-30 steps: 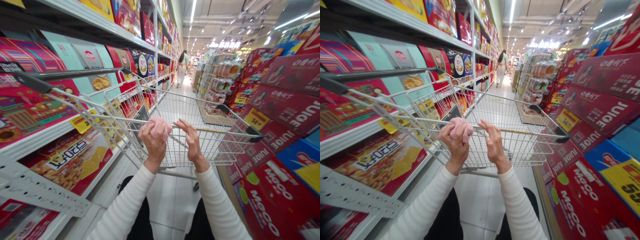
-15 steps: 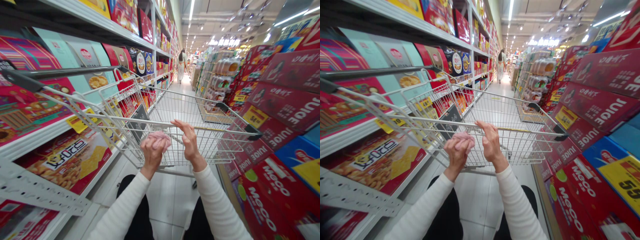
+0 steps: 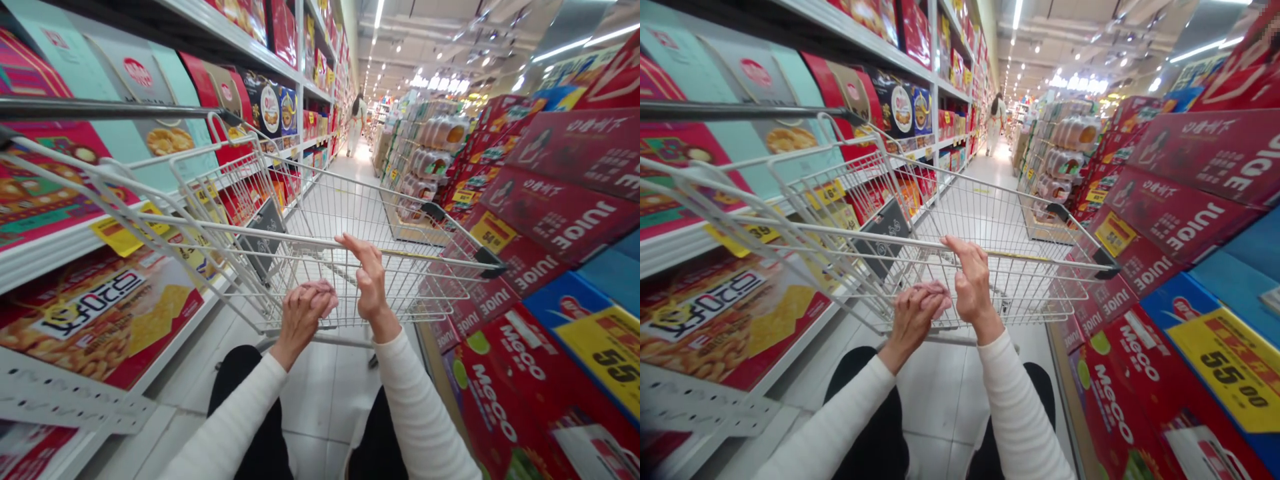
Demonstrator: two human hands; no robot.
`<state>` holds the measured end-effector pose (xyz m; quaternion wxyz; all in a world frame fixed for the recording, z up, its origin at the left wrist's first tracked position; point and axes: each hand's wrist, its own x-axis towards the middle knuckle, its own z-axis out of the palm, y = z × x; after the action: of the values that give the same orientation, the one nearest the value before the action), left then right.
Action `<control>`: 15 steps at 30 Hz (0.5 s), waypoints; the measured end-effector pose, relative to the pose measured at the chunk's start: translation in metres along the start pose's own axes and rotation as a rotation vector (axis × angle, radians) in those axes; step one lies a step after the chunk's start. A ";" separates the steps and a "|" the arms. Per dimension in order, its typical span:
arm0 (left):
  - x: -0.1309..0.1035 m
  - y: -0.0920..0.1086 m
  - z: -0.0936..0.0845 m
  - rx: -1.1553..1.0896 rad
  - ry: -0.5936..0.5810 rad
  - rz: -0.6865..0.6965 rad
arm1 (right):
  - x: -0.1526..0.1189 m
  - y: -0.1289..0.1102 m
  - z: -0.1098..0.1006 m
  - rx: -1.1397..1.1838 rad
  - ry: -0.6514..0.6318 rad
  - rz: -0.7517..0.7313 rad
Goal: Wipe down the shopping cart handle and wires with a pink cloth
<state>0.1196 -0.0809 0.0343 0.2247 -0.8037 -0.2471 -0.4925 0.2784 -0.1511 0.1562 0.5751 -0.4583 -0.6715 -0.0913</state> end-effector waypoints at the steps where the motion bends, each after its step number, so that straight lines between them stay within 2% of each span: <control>1: 0.007 -0.001 -0.004 -0.001 0.040 -0.020 | -0.001 0.000 0.000 0.007 0.001 0.001; 5: 0.062 -0.007 -0.016 -0.006 0.289 -0.119 | -0.003 -0.001 -0.001 0.027 0.016 -0.013; 7: 0.078 -0.005 -0.014 0.021 0.298 -0.109 | -0.003 -0.002 -0.001 0.028 0.019 -0.018; 8: 0.077 -0.002 -0.012 0.041 0.279 -0.085 | -0.004 -0.002 -0.002 0.028 0.016 -0.015; 10: 0.060 0.006 -0.005 0.069 0.204 -0.017 | -0.004 -0.002 -0.003 0.026 0.006 -0.004; 12: 0.030 0.015 0.001 0.043 0.089 0.045 | -0.005 -0.002 -0.004 0.015 -0.003 0.006; 13: 0.015 0.019 0.003 0.030 0.015 0.055 | -0.005 -0.001 -0.004 0.010 -0.002 0.006; 15: -0.004 0.022 0.003 0.006 -0.054 0.072 | -0.005 -0.001 -0.004 0.009 0.007 0.000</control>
<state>0.1333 -0.0972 0.0268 0.2379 -0.8243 -0.2256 -0.4615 0.2803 -0.1567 0.1534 0.5795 -0.4554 -0.6699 -0.0898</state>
